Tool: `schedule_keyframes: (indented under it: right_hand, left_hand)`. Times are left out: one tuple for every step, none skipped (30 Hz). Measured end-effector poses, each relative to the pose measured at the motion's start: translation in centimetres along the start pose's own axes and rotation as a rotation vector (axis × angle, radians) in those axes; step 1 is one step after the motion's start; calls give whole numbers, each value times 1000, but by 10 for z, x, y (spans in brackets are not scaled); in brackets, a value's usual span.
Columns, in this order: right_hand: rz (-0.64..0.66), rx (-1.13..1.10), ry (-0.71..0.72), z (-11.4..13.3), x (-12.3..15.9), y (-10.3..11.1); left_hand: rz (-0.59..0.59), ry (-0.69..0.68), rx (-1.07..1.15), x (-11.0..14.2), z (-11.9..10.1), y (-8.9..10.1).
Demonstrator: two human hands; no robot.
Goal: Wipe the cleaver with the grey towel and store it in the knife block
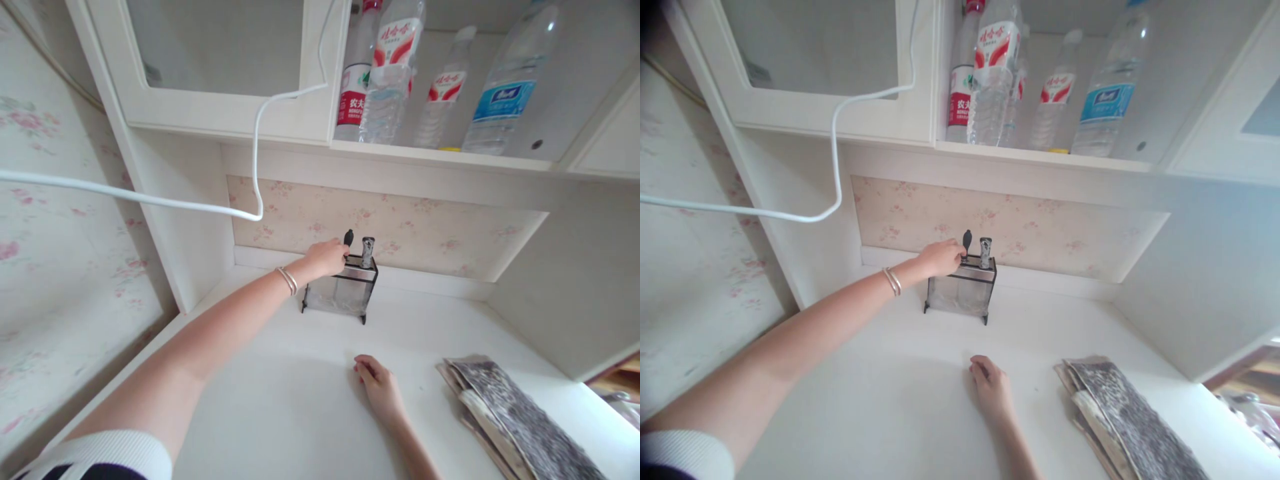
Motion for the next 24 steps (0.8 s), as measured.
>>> schedule_keyframes:
  right_hand:
    - [2, -1, 4, 1, 0, 0]
    - [6, -1, 8, 1, 0, 0]
    - [11, 0, 12, 1, 0, 0]
    - [17, 2, 15, 0, 0, 0]
    - [21, 3, 19, 0, 0, 0]
    - [24, 3, 24, -1, 0, -1]
    - [26, 1, 29, -2, 0, -1]
    - [26, -4, 35, -3, 0, 0]
    - [27, -11, 41, -3, -1, 0]
    - [26, -19, 45, -3, -1, 0]
    - [25, -27, 47, -3, -1, 0]
    - [25, -34, 46, -3, -1, 0]
    - [24, -40, 44, -2, -1, 1]
    - [24, -45, 40, -2, -1, 1]
    - [26, -46, 38, -2, -1, 1]
    - [27, -46, 36, -1, -1, 1]
    - [30, -43, 36, -1, -1, 1]
    - [32, -39, 35, -1, -1, 1]
    - [34, -34, 33, 0, -1, 1]
    - [37, -29, 32, 0, -1, 0]
    - [39, -25, 29, 0, -1, 0]
    - [39, -23, 26, 0, 0, 1]
    - [38, -22, 23, 0, 0, 1]
    - [33, -22, 20, 0, 0, 1]
  left_hand:
    - [4, 1, -31, -11, 1, 1]
    - [14, -2, -55, -21, 3, 0]
    - [27, -8, -73, -29, 5, -3]
    - [40, -17, -87, -36, 6, -7]
    - [48, -25, -98, -42, 7, -11]
    - [49, -32, -108, -47, 8, -14]
    - [42, -37, -118, -52, 8, -16]
    - [27, -39, -127, -56, 8, -15]
    - [4, -41, -137, -59, 7, -13]
    - [-24, -42, -146, -62, 6, -9]
    - [-58, -45, -153, -65, 5, -3]
    - [-94, -50, -159, -67, 2, 5]
    - [-131, -59, -164, -68, -1, 14]
    - [-165, -70, -166, -70, -6, 24]
    - [-194, -82, -168, -71, -10, 35]
    - [-223, -102, -168, -71, -16, 46]
    - [-255, -133, -165, -71, -22, 57]
    - [-293, -175, -158, -71, -29, 69]
    - [-340, -225, -144, -70, -37, 81]
    - [-387, -266, -124, -68, -43, 92]
    - [-431, -297, -100, -66, -48, 103]
    - [-465, -313, -76, -63, -51, 112]
    - [-486, -318, -57, -60, -54, 119]
    - [-495, -324, -45, -56, -57, 124]
Point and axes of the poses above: each hand's wrist, its own x-axis away from the middle knuckle, its own y-axis out of the back of the hand, z = x × y, the point moved 7 cm from there along -x, towards the middle knuckle, and after that the axes turned 2 degrees about z, right-handed, at the moved point
